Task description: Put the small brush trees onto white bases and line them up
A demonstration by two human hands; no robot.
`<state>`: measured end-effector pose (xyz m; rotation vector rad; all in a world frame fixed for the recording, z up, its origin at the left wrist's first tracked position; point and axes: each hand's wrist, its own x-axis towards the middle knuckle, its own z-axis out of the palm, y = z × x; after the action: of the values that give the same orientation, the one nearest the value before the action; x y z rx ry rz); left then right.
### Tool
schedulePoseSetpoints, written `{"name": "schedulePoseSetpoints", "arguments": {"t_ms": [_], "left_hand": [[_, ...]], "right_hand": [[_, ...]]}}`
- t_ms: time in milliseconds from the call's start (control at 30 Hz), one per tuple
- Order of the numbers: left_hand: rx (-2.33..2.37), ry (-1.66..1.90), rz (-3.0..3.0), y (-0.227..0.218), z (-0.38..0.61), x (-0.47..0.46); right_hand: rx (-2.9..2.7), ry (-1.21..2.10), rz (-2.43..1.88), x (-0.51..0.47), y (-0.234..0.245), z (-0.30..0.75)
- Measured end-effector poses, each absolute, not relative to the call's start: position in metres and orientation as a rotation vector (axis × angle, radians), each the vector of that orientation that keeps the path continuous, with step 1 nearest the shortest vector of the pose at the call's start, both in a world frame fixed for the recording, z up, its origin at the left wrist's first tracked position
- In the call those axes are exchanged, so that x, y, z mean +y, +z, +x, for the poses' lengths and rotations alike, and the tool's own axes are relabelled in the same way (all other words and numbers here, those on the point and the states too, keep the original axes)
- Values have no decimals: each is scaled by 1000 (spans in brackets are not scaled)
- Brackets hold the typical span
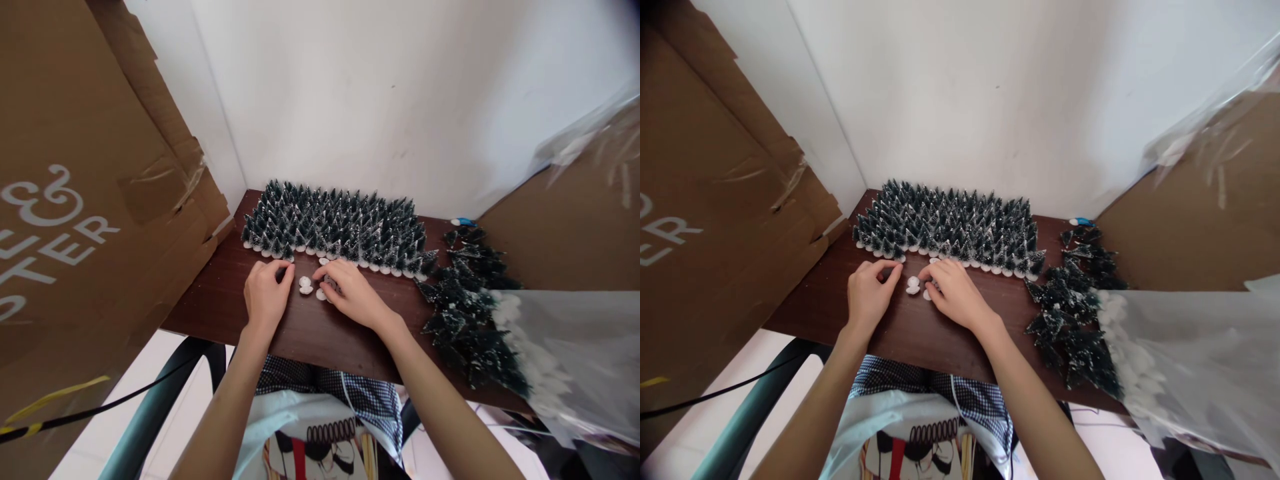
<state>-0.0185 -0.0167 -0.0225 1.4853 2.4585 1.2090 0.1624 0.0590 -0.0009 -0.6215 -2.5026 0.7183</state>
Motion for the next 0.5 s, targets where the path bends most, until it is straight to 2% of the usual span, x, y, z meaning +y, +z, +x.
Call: {"name": "schedulePoseSetpoints", "arguments": {"t_ms": [500], "left_hand": [[2453,1169,1546,-23,-19,-16]], "right_hand": [[-2535,703,-634,60,-1,162]]}}
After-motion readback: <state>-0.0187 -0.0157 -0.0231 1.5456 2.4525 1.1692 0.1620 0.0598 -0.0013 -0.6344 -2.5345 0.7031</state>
